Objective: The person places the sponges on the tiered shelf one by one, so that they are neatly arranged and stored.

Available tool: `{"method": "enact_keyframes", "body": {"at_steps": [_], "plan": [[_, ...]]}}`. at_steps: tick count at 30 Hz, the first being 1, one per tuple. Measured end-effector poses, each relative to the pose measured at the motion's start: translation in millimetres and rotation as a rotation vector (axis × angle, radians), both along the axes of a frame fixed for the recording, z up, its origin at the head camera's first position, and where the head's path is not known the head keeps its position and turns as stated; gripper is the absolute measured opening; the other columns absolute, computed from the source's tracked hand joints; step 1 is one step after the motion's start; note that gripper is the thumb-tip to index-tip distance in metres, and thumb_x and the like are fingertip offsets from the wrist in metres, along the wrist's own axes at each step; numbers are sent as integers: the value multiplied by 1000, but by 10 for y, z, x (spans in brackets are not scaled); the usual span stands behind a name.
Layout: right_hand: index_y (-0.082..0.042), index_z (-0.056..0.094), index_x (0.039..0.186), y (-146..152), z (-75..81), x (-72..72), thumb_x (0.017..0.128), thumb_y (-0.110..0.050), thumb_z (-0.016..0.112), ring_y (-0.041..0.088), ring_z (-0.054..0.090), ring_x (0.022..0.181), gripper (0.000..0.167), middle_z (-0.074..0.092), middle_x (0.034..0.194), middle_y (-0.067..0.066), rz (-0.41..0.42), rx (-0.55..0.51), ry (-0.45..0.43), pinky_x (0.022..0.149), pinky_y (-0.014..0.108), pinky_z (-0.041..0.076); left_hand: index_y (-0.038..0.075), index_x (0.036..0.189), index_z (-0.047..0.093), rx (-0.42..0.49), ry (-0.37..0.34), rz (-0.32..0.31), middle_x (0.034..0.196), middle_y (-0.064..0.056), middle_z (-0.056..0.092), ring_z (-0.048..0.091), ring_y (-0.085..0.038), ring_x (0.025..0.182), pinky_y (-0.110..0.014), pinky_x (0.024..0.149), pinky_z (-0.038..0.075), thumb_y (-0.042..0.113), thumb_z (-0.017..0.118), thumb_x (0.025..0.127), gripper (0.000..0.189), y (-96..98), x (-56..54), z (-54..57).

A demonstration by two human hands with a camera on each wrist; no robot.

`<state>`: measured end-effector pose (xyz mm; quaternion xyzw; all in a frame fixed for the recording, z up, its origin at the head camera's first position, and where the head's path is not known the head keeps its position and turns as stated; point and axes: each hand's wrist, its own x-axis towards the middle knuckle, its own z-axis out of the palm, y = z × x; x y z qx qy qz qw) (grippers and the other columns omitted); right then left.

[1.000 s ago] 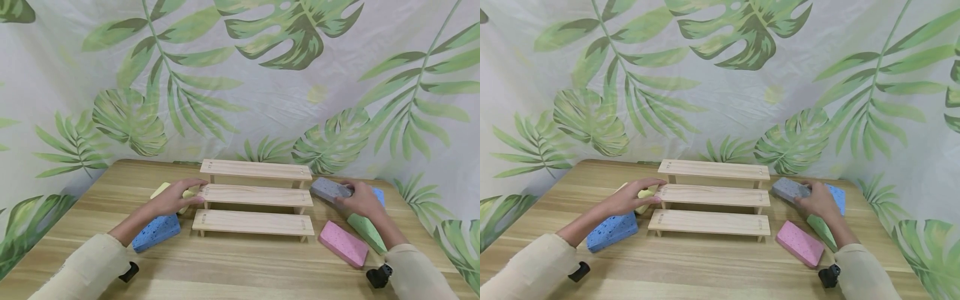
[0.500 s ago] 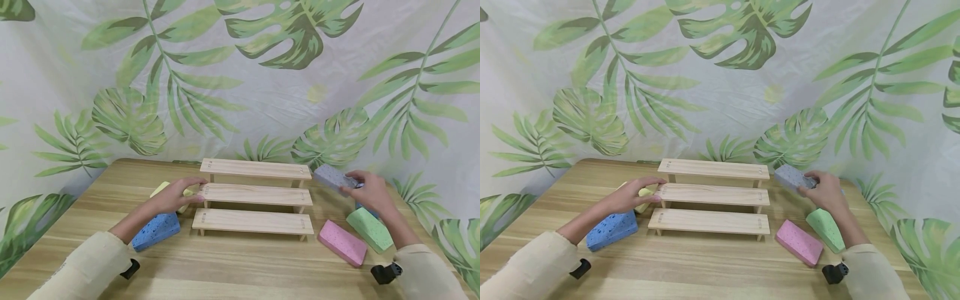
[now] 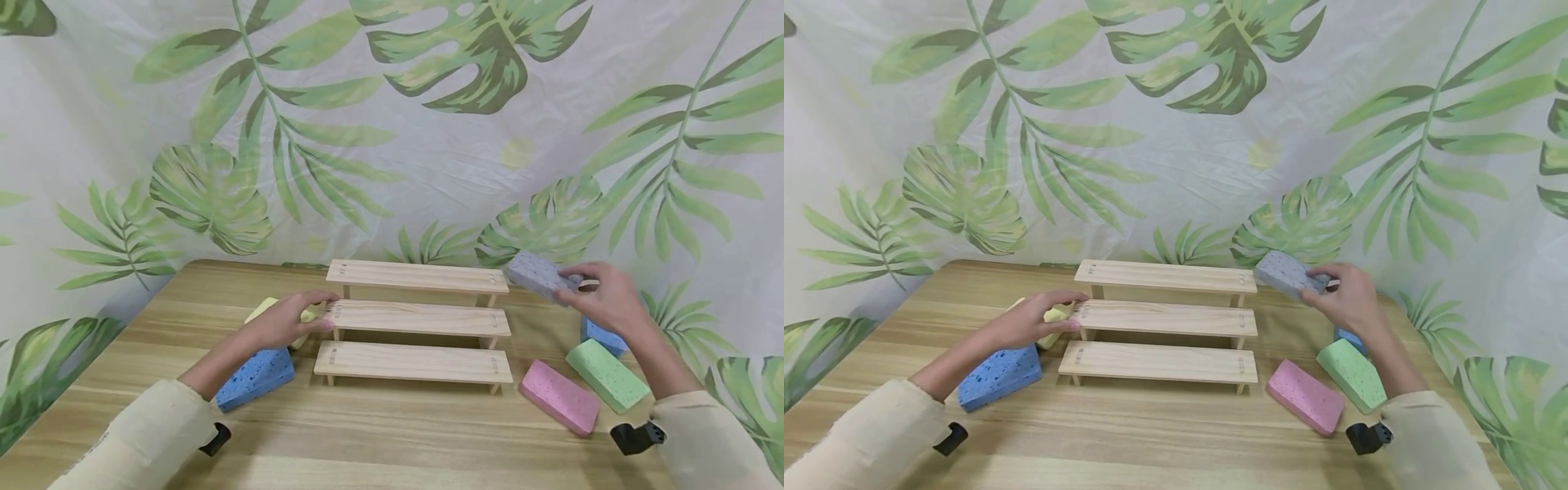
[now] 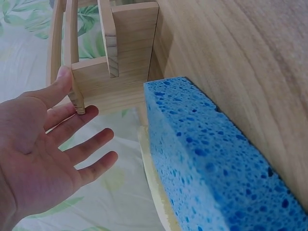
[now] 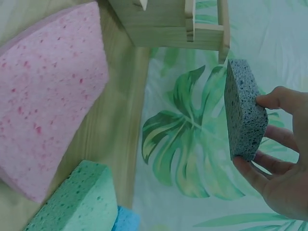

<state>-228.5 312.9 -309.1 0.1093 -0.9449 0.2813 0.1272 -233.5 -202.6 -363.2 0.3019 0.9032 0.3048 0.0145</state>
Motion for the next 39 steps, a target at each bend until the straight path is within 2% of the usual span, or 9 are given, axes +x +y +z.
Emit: {"method": "enact_keyframes", "body": {"at_steps": [7,11,23,35,39], "plan": [[6,72,122,-127,76,-12,92,-16,77,54,63,112,37,61,131,31,50,-37,44,88,60,58,-6,143,56,-11,-16,-10,143,-26,58,54,-51,129,-65,104,46,24,68,103,52,13,-14,38],[7,72,120,-241,103,-30,91,-10,76,52,58,121,34,62,131,30,107,-73,58,93,60,55,-6,143,56,-24,-15,-13,143,-27,58,56,-51,128,-65,103,47,24,68,102,52,17,-23,57],[7,71,122,-586,122,-100,94,-5,73,49,56,128,31,61,136,29,242,-116,11,103,58,51,-8,141,56,-38,-21,-20,141,-28,59,58,-51,124,-64,101,48,20,69,101,50,21,-41,63],[5,74,119,-914,45,-233,95,-2,71,49,52,133,25,57,141,29,287,-128,-18,104,57,51,-9,140,57,-54,-14,-27,138,-29,61,61,-49,119,-62,99,51,17,71,100,50,26,-61,65],[5,74,119,-1015,14,-260,95,-3,71,47,51,134,25,56,143,28,305,-164,-37,106,56,49,-9,140,56,-58,-16,-27,139,-29,60,64,-47,115,-61,96,53,17,71,100,50,12,-61,62]]}}
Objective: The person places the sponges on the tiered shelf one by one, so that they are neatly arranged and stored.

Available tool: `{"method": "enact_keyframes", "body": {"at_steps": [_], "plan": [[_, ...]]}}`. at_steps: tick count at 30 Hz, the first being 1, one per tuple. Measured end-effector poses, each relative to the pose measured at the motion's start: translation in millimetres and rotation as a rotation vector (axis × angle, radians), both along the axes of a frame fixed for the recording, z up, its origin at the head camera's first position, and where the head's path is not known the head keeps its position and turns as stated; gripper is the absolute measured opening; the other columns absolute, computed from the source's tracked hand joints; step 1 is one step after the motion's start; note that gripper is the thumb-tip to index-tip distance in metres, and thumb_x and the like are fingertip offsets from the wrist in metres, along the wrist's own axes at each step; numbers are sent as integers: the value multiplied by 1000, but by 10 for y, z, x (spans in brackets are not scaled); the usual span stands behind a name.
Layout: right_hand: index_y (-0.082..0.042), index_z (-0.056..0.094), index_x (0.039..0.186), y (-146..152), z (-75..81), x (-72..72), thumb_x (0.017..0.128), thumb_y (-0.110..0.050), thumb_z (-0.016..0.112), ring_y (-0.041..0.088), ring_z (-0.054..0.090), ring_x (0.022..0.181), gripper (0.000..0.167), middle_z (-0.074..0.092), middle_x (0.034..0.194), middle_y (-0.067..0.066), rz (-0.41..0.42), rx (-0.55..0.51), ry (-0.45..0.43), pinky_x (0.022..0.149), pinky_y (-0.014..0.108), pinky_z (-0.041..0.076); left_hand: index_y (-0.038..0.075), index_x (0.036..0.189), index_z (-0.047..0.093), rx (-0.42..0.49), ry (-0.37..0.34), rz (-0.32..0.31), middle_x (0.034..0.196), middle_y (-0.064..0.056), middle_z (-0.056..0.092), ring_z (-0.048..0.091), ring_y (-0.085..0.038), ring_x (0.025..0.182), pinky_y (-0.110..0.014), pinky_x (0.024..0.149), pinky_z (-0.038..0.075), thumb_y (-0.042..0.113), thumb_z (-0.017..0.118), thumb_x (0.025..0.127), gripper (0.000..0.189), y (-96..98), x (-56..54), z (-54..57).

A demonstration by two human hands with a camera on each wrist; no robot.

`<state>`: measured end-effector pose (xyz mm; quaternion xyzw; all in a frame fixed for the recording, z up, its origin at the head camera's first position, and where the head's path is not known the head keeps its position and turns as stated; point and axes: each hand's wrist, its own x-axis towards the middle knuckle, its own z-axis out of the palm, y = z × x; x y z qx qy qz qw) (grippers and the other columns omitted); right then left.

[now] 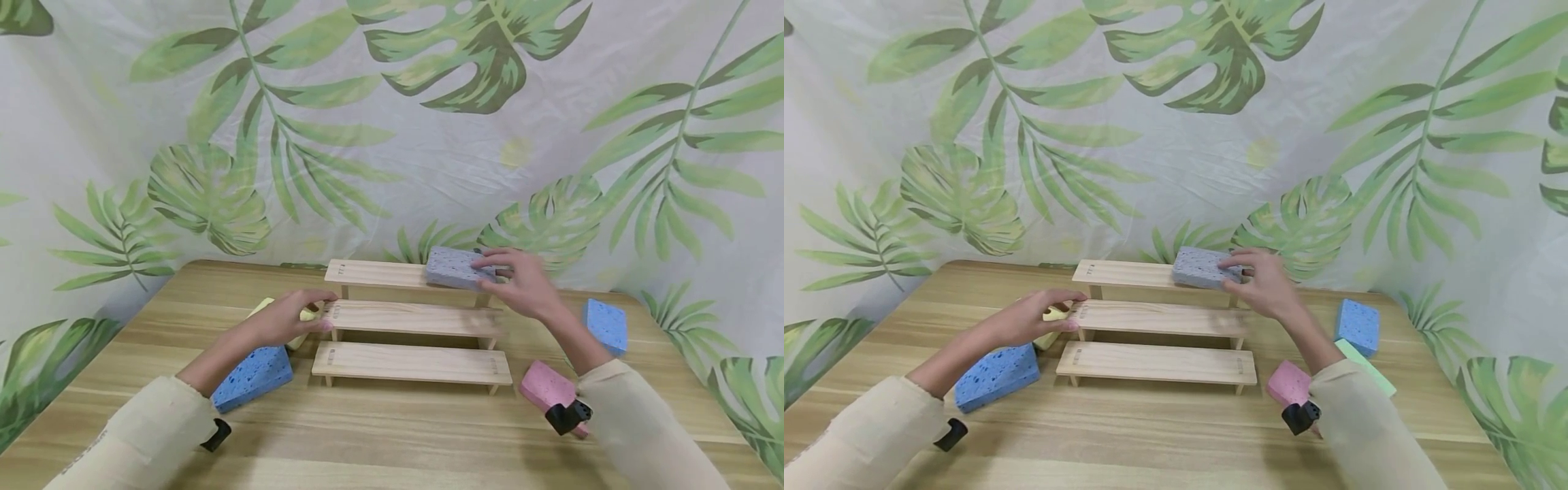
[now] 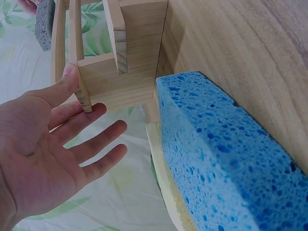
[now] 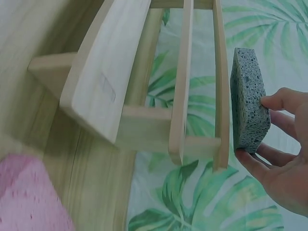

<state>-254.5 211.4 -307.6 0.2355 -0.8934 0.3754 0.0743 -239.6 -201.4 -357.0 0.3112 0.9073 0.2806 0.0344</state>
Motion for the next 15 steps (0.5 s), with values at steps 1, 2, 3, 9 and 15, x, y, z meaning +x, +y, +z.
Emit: {"method": "enact_keyframes", "body": {"at_steps": [1,2,3,9,15], "plan": [[5,74,119,-27,-3,-8,96,-4,71,47,51,135,25,56,143,28,2,-3,-4,106,56,49,-9,140,56,1,-1,-1,139,-29,60,65,-47,115,-61,96,53,17,71,100,51,-5,0,0],[5,74,119,-52,-8,-17,96,-4,71,47,50,135,25,56,144,28,5,-9,-9,106,56,49,-9,140,56,2,-2,-1,139,-29,60,65,-46,114,-61,95,53,18,71,100,51,-9,0,0],[5,74,119,-79,-12,-30,96,-4,71,46,50,136,25,56,144,28,8,-12,-11,106,55,49,-9,140,56,2,-3,-1,139,-29,60,66,-46,113,-61,95,54,18,72,100,51,-13,0,1],[5,75,118,-221,-8,-88,95,-3,70,46,51,135,24,58,141,28,27,-15,14,105,54,51,-11,140,55,13,-11,-5,139,-30,59,68,-44,111,-61,95,54,17,71,100,52,-5,8,9],[4,76,116,-325,-7,-107,94,-4,72,45,53,133,24,59,139,27,33,-16,13,102,52,53,-12,140,55,21,-10,-15,139,-31,59,68,-45,110,-60,95,54,17,71,100,52,7,-7,-3]]}}
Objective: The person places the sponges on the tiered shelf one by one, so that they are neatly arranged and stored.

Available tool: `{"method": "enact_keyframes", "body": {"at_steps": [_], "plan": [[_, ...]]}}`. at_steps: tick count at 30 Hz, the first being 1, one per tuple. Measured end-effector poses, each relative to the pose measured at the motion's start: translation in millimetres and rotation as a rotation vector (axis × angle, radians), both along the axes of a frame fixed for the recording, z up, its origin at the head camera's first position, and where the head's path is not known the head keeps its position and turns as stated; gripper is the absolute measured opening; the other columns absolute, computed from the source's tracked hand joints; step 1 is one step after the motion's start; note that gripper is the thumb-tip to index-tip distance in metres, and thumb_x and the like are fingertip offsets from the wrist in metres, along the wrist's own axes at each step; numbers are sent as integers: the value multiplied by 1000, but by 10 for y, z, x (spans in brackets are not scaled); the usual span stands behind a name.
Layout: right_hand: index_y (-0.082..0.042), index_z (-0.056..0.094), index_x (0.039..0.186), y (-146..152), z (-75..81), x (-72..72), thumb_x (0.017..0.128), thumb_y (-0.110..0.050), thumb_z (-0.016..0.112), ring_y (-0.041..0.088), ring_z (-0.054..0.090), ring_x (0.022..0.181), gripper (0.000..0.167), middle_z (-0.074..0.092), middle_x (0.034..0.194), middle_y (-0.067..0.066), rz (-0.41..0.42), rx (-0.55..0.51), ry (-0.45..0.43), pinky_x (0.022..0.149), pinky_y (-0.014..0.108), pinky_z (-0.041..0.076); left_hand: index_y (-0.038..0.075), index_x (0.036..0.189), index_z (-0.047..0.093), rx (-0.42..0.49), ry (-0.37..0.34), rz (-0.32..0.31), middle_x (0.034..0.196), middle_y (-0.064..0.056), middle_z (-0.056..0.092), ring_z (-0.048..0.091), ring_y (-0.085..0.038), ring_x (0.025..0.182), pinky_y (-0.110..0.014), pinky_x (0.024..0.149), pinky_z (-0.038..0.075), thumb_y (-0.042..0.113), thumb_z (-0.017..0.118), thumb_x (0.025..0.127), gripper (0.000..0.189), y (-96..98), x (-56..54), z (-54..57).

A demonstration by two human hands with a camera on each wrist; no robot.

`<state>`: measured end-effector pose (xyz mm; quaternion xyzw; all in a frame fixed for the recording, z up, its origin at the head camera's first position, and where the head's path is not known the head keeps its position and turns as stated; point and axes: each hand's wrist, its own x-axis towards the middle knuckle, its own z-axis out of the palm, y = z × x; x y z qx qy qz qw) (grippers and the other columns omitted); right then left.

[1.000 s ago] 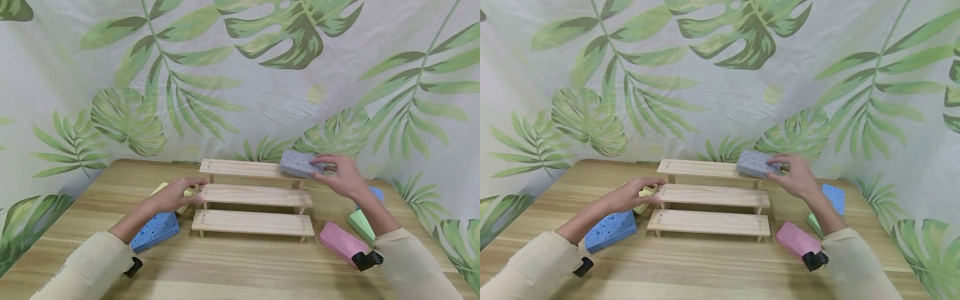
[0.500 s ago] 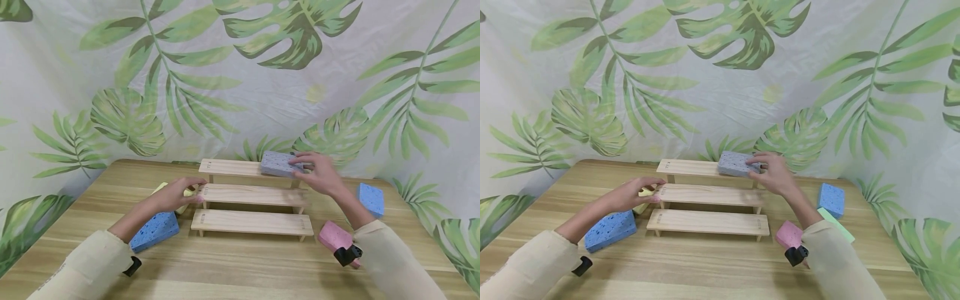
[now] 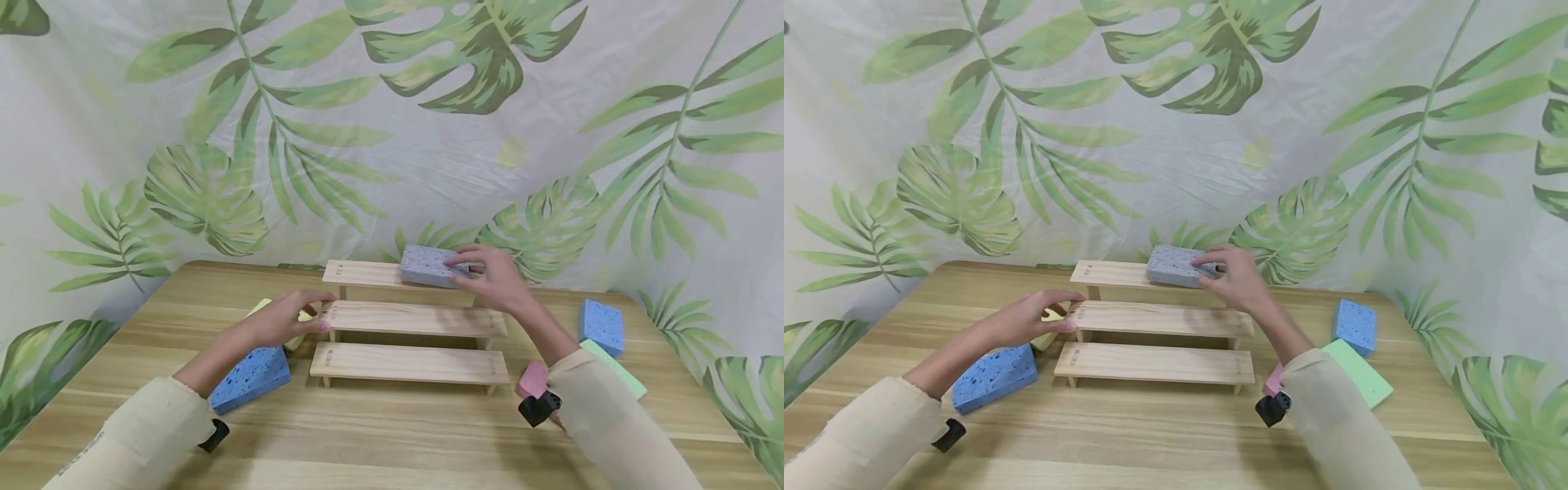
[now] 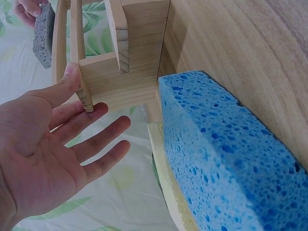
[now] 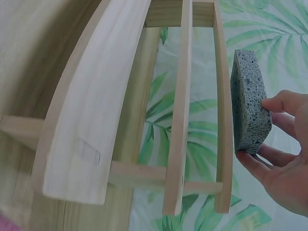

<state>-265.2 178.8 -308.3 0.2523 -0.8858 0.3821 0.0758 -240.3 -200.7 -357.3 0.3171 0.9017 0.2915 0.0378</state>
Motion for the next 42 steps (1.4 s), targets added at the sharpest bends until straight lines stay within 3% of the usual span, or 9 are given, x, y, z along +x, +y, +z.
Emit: {"method": "enact_keyframes", "body": {"at_steps": [25,38,42], "plan": [[0,78,114,-566,-40,-132,93,-6,73,40,54,134,23,61,141,24,67,9,-23,103,46,54,-12,140,55,-9,-13,4,138,-31,59,70,-43,108,-57,92,57,16,71,100,52,-13,-26,-10],[-2,79,115,-696,-49,-175,94,-9,72,40,53,136,23,58,145,23,76,34,-14,101,45,56,-12,140,54,-6,-30,2,140,-32,58,69,-43,108,-58,93,56,16,71,100,52,-3,-19,15],[-4,79,114,-705,-42,-195,94,-9,72,39,56,132,22,59,145,22,66,54,-9,94,40,57,-12,140,54,-8,-32,3,140,-32,57,70,-43,107,-58,93,56,16,71,100,52,3,-18,15]]}}
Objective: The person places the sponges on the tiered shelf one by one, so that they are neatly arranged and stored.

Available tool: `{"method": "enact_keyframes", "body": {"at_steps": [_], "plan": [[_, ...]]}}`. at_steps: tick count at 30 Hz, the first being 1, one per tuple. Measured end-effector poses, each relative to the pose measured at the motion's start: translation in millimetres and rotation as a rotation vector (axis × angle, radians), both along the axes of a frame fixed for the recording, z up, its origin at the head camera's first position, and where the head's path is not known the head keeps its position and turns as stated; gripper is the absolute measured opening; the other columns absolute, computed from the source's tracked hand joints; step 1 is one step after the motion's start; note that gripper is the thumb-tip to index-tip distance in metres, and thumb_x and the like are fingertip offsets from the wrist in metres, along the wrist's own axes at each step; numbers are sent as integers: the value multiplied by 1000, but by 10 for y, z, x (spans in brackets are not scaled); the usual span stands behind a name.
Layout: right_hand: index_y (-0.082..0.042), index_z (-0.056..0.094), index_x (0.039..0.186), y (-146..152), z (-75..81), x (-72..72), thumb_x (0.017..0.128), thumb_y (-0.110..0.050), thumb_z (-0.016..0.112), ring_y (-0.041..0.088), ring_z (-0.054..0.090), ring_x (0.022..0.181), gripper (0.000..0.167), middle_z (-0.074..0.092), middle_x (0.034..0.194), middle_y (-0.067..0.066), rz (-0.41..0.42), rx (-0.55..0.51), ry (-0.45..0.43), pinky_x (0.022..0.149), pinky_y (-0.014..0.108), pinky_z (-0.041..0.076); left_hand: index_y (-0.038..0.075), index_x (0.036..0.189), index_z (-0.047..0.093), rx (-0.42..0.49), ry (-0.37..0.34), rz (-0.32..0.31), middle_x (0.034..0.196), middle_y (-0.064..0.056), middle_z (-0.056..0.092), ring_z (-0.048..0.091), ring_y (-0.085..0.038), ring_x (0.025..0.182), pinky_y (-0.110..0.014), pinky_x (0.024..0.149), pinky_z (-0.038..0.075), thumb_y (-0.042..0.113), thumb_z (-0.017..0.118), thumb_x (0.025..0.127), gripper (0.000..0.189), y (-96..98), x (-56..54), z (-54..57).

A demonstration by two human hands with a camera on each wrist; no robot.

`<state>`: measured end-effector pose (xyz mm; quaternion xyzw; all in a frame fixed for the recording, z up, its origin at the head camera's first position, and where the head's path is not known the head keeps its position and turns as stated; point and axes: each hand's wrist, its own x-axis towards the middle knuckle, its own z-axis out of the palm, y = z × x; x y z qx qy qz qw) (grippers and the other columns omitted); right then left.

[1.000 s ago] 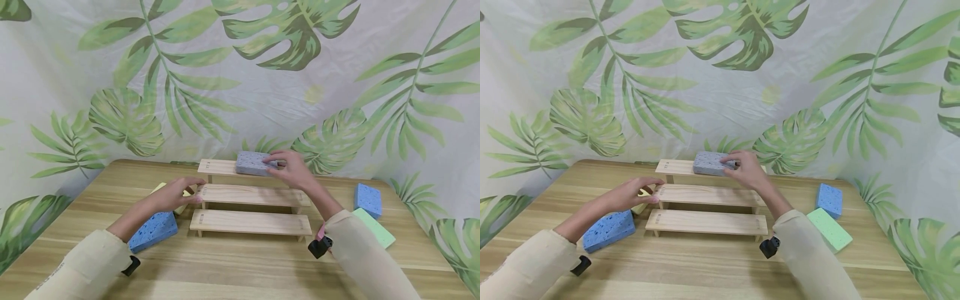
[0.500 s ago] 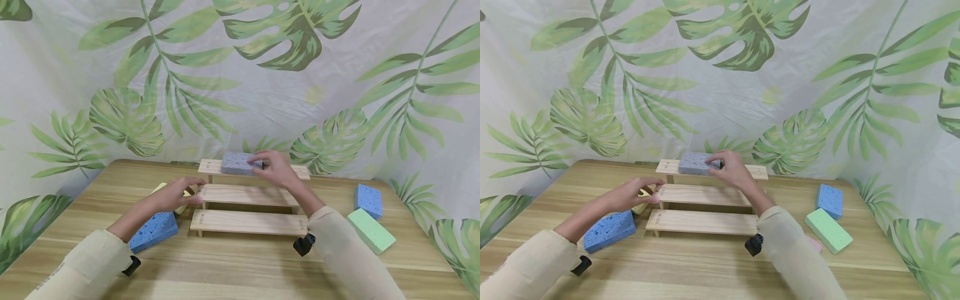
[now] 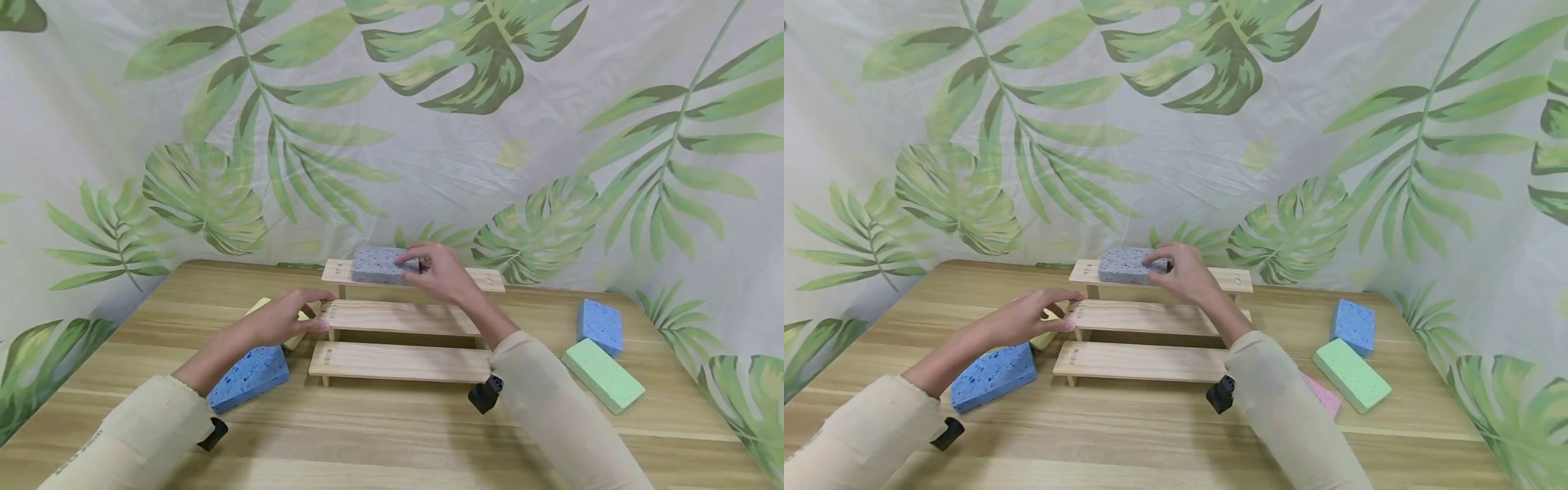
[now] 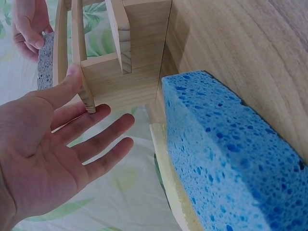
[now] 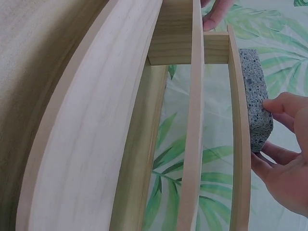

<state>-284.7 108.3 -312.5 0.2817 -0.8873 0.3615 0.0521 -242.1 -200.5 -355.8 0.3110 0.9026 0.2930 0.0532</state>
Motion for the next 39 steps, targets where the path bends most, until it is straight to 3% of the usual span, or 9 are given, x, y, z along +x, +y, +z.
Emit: {"method": "enact_keyframes", "body": {"at_steps": [3,6,7,11,18,24,34,37,39], "plan": [[-4,80,114,-10,8,-9,93,-9,71,32,66,105,23,60,144,23,5,4,-4,77,33,52,-12,141,54,-7,-6,10,141,-32,56,70,-42,107,-58,93,56,17,71,100,53,6,6,9],[-3,79,114,-25,12,-16,93,-9,70,19,58,75,24,59,143,25,15,1,-13,68,29,42,-12,142,53,-14,-16,20,143,-32,55,69,-42,108,-57,93,56,18,71,100,54,14,13,21],[-3,79,114,-31,8,-22,93,-9,69,19,56,73,24,59,144,25,17,0,-16,67,29,41,-12,142,53,-14,-16,21,143,-32,55,69,-42,108,-57,93,56,18,71,100,54,16,14,22],[-4,79,115,-44,-1,-31,93,-10,69,19,59,76,24,59,144,24,19,10,-8,69,29,42,-13,142,52,-6,-17,15,143,-33,55,69,-42,108,-57,93,56,18,71,100,55,17,13,20],[-3,79,114,-47,-23,-46,93,-11,69,30,68,100,24,59,144,25,25,12,17,73,30,44,-12,142,53,13,-15,8,142,-33,55,70,-43,108,-54,90,58,16,71,100,54,6,7,8],[-3,79,114,-55,-14,-24,93,-9,71,23,62,75,23,59,144,24,22,-1,-1,69,29,41,-12,141,54,14,-12,11,142,-33,56,70,-42,107,-56,91,58,16,72,99,54,7,-1,1],[-3,79,115,-39,-30,-21,93,-10,69,25,62,79,24,56,147,24,20,-15,-14,71,31,43,-12,141,53,12,-22,7,142,-33,55,70,-43,107,-56,92,57,16,71,99,54,11,-4,12],[-3,78,118,-32,-32,-18,95,-10,70,32,67,105,25,53,150,23,22,-17,-32,85,34,53,-12,142,53,9,-25,9,143,-33,55,70,-43,108,-55,91,58,16,71,100,54,11,-4,13],[-2,76,121,-27,-25,-12,95,-9,71,38,59,128,27,49,154,23,30,-37,-58,101,40,54,-12,142,53,8,-25,12,142,-33,55,70,-42,108,-54,91,58,16,71,100,54,9,-4,14]]}}
